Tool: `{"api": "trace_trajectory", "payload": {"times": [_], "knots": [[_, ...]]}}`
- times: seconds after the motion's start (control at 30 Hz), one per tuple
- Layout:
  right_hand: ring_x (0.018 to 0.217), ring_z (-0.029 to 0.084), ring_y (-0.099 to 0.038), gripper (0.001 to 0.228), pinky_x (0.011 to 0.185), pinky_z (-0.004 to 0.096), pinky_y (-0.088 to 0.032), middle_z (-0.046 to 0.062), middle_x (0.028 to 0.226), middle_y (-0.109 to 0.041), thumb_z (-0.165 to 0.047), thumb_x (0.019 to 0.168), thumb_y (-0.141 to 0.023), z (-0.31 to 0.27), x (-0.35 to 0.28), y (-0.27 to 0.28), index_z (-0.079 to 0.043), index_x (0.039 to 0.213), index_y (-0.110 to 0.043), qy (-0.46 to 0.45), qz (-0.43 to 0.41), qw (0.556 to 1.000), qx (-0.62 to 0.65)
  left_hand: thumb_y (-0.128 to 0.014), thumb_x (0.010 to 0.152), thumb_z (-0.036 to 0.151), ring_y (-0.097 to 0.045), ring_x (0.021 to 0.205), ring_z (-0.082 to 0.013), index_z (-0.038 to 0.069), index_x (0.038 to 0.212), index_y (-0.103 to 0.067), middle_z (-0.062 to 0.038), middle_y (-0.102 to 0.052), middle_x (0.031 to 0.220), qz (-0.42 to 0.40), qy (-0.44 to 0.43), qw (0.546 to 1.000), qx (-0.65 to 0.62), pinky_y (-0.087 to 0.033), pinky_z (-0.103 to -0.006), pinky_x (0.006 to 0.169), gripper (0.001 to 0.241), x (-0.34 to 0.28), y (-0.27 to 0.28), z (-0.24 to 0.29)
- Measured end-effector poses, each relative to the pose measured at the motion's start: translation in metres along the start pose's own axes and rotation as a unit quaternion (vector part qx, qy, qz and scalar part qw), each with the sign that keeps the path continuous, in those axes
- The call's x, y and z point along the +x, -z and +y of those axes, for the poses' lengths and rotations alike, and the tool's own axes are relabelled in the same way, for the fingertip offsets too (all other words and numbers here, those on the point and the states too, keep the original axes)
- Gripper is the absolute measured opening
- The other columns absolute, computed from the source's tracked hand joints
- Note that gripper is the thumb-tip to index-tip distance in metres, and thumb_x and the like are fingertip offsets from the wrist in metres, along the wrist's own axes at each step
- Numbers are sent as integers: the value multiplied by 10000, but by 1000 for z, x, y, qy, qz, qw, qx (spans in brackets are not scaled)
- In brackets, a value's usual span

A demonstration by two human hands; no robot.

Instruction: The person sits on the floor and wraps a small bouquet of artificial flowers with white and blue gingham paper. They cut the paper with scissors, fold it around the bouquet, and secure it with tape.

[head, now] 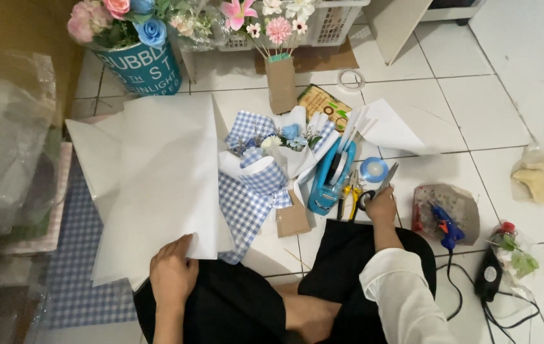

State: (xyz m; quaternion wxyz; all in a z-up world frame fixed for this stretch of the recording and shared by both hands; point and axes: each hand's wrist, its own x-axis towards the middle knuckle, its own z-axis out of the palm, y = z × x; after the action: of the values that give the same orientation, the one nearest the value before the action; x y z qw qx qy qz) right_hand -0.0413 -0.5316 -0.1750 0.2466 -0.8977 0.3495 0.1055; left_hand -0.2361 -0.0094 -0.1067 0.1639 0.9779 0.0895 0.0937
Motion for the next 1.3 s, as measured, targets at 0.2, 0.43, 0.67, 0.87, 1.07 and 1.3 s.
{"api": "trace_trajectory", "payload": {"times": [0.2,0.43,0.67,0.87,1.07,1.3], "knots": [[1076,456,-655,692,877,520,-530,254,1167,-669,-205,894,-633,-1,-13,2,-120,1469,-256,9,-21,1000,7,-641,751,106,-657,1168,-268,154,1327,-689,-37,-730,1279,-3,-7,1000,-11,-509,-460,988,580,-1,3,1],[831,221,-615,243,604,225,-507,119,947,-641,-138,899,-677,50,-4,-7,-89,1127,-610,-108,-259,731,622,-564,873,169,-437,1400,-431,307,1609,-254,-147,-410,1585,-84,23,995,46,-382,-532,1120,810,0,3,-2],[868,360,-636,656,817,510,-531,198,933,-620,48,802,-795,51,-254,9,-183,1333,-484,107,-595,545,580,-511,950,371,-732,860,-353,456,1645,-47,-51,-467,1528,-264,109,939,190,-631,-421,656,840,-22,69,69],[948,231,-583,1015,692,291,-488,139,1084,-489,-804,732,-634,33,-341,9,-156,1437,-298,125,-772,503,369,-676,870,237,-591,1323,-339,260,1503,-539,-92,-595,1483,73,-87,983,141,-511,-533,979,648,-9,33,70],[907,221,-551,869,657,296,-443,117,1028,-467,-792,822,-473,26,-353,5,-204,1440,-308,115,-754,507,401,-630,860,171,-649,1248,-335,233,1453,-591,-116,-636,1430,89,-90,981,148,-533,-537,942,598,-17,10,64],[891,265,-589,905,642,324,-503,158,1023,-516,-749,826,-471,11,-355,3,-143,1485,-335,96,-752,518,395,-605,880,168,-648,1243,-351,222,1455,-584,-110,-649,1409,73,-94,981,155,-527,-568,921,578,-19,6,61]]}}
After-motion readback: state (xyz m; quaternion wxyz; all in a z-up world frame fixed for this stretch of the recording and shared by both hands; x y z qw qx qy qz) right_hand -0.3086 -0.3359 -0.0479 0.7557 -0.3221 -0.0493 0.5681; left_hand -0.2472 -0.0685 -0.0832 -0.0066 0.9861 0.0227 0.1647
